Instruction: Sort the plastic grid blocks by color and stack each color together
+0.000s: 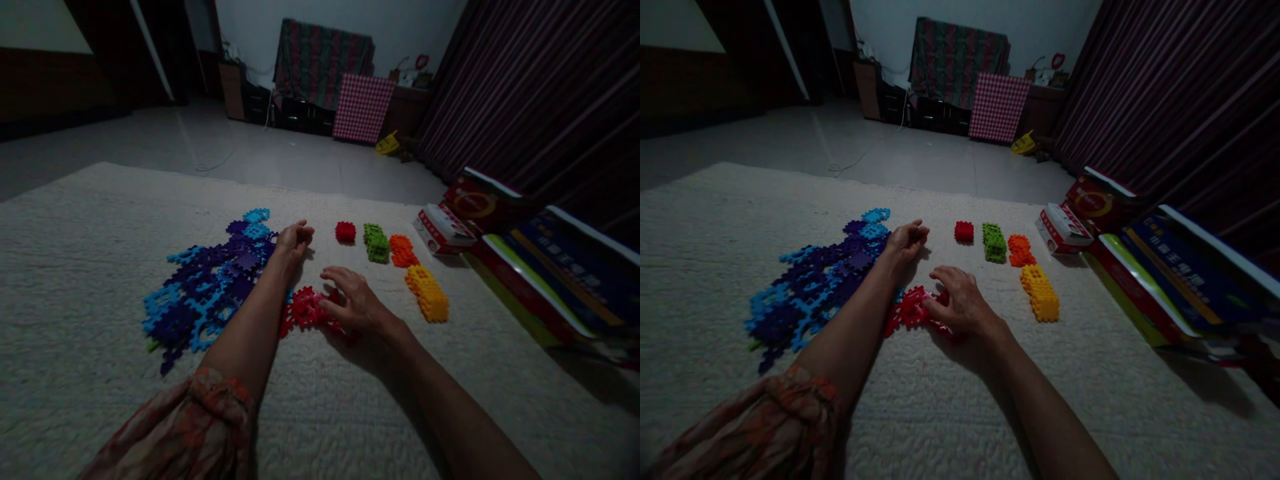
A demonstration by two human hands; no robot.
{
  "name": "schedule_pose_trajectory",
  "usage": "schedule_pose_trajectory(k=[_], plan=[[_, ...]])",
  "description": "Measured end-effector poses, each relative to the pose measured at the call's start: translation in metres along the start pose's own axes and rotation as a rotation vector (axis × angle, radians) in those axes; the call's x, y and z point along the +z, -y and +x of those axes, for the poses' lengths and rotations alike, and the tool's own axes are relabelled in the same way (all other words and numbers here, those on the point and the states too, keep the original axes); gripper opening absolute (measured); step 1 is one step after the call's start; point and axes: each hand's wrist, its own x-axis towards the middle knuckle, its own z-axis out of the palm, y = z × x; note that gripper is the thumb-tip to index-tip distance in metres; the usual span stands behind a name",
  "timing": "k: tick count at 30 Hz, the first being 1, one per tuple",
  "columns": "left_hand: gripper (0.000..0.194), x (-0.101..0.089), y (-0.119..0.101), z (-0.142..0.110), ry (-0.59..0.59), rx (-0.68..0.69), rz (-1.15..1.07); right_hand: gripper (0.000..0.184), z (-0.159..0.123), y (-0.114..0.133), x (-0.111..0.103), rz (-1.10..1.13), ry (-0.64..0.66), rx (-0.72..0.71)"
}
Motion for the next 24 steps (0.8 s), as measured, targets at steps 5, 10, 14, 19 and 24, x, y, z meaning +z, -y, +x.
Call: schedule_pose_trajectory(k=[5, 10, 14, 19, 24], plan=[[0.050, 0.003, -0.017, 0.000, 0.055, 0.076, -0.135, 0.056, 0.000, 0.043, 0.024, -0.118, 0.116, -0.019], [0.043, 0.003, -0.024, -0.001, -0.016, 0.109, -0.098, 0.055, -0.004, 0.071, 0.062, -0.192, -0.014, 0.153], [0.036, -0.012, -0.018, -0.014, -0.007, 0.156, 0.315, 0.047, -0.008, 0.072, 0.069, -0.233, -0.110, 0.196], [0.032, -0.050, -0.008, -0.046, 0.151, 0.345, 1.057, 0.035, -0.010, 0.051, 0.051, -0.294, -0.098, 0.219], [0.031, -0.081, 0.003, -0.083, 0.450, 0.690, 1.646, 0.061, -0.014, 0.029, 0.041, -0.307, -0.189, 0.262]])
